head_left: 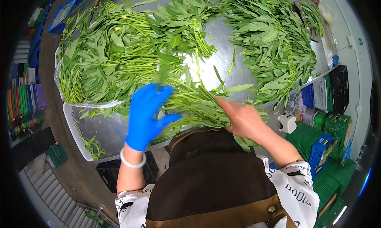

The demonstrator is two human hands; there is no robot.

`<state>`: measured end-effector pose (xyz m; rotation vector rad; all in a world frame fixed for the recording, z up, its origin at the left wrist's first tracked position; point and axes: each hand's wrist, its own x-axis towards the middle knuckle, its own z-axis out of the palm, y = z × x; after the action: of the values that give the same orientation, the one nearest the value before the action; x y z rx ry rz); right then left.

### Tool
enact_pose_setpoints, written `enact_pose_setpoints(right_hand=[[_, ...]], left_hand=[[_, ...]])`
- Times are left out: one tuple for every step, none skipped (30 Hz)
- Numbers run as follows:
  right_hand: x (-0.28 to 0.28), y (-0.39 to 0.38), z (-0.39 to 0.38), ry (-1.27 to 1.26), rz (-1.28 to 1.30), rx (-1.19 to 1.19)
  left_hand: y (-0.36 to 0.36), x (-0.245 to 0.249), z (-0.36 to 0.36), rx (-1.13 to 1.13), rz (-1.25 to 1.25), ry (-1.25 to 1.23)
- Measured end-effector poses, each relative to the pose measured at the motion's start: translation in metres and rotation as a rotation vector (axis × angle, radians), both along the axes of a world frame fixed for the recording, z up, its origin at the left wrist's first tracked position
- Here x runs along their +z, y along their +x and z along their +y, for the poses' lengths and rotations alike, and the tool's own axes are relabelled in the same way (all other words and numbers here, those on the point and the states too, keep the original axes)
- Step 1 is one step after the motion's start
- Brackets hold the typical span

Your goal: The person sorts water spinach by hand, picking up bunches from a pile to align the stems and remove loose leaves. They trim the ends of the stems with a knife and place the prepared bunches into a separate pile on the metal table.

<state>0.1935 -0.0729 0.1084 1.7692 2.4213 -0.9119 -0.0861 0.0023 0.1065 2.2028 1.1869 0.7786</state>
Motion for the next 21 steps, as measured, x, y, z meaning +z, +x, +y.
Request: enact_pose_setpoints(right_hand=[[0.000,-0.002,0.000,0.000,0.003,0.008],[0.000,-0.004,0.000,0.001,0.005,0.014],[0.001,-0.005,0.001,0.000,-0.005,0.026],[0.001,-0.005,0.001,0.000,-0.016,0.035],[0.001,-0.005,0.000,-0.003,-0.029,0.039],[0.001,-0.004,-0.002,0.006,-0.039,0.033],[-0.001,-0.003,-0.003,0.014,-0.048,0.030],[-0.003,-0.002,-0.003,0.025,-0.056,0.031],[-0.007,-0.002,-0.004,0.039,-0.051,0.017],[-0.012,-0.002,-0.005,0.055,-0.044,0.005],[-0.016,-0.002,-0.005,0.074,-0.036,-0.007],[-0.018,-0.002,-0.005,0.075,-0.062,-0.011],[-0.020,-0.001,-0.004,0.074,-0.089,-0.017],[-0.022,0.001,-0.005,0.071,-0.117,-0.023],[-0.020,0.002,-0.005,0.074,-0.110,-0.027],[-0.018,0.004,-0.003,0.078,-0.103,-0.029],[-0.016,0.005,-0.003,0.081,-0.096,-0.033],[-0.014,0.006,-0.003,0.107,-0.091,-0.022],[-0.013,0.007,-0.003,0.134,-0.086,-0.010],[-0.012,0.007,-0.004,0.161,-0.081,0.002],[-0.013,0.006,-0.005,0.185,-0.096,0.014]], left_hand=[[0.015,-0.001,-0.003,-0.028,0.144,0.099],[0.022,-0.004,-0.004,-0.057,0.288,0.198],[0.021,-0.012,-0.006,-0.064,0.282,0.178],[0.021,-0.024,-0.008,-0.075,0.275,0.158],[0.020,-0.032,-0.010,-0.091,0.265,0.136],[0.019,-0.036,-0.010,-0.075,0.220,0.111],[0.017,-0.039,-0.010,-0.057,0.177,0.085],[0.016,-0.040,-0.011,-0.034,0.136,0.061],[0.017,-0.031,-0.012,-0.040,0.193,0.072],[0.018,-0.031,-0.013,0.003,0.151,0.102],[0.019,-0.030,-0.013,0.045,0.111,0.134],[0.019,-0.031,-0.013,0.084,0.069,0.166],[0.015,-0.032,-0.016,0.200,-0.180,-0.126],[0.006,-0.036,-0.020,0.312,-0.429,-0.422],[-0.003,-0.042,-0.021,0.425,-0.679,-0.718],[-0.016,-0.052,-0.017,0.497,-0.755,-0.676],[-0.034,-0.063,-0.011,0.568,-0.829,-0.632],[-0.049,-0.069,-0.005,0.640,-0.902,-0.586],[-0.063,-0.070,-0.002,0.584,-0.586,-0.473],[-0.076,-0.071,-0.002,0.520,-0.272,-0.357],[-0.082,-0.071,-0.002,0.449,0.038,-0.237]])
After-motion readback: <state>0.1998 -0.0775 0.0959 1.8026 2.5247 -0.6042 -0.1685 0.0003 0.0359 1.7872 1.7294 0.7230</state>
